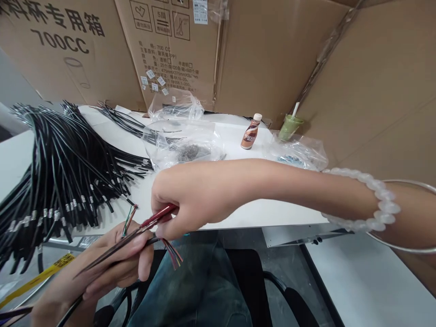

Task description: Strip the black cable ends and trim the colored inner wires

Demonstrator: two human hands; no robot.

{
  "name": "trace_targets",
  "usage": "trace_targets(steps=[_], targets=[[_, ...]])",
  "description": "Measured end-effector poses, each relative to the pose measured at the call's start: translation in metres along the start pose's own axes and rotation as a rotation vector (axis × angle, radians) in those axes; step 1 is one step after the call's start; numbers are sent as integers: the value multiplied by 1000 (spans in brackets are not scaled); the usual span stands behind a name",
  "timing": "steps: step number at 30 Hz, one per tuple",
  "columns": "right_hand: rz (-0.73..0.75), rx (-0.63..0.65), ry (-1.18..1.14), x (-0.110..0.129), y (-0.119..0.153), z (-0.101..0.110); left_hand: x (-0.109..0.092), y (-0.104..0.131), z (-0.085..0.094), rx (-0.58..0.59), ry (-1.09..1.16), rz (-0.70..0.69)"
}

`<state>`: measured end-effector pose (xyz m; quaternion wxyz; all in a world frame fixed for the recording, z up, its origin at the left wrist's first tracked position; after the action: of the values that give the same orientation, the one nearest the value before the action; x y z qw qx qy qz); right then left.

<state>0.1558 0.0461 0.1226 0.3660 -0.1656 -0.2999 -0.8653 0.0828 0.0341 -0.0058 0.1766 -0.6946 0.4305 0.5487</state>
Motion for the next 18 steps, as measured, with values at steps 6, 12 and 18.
trace_targets(steps=[6,12,18], targets=[[-23,155,-306,-10,-2,-11,5,-1,-17,165,291,40],[-23,196,-456,-14,-2,-19,8,-3,-12,99,150,110],[-19,141,-376,-14,1,-18,4,9,-13,-69,28,71]])
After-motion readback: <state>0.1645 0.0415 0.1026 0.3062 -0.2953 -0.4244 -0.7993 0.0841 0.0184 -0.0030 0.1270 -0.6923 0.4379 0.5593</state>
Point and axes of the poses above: each hand's wrist, its own y-axis away from the middle knuckle, its own z-axis out of the back of the hand, x = y × z, the point moved 8 cm from there along -y, towards the middle knuckle, and after that the axes turned 2 degrees about -z, right-handed, at the moved point
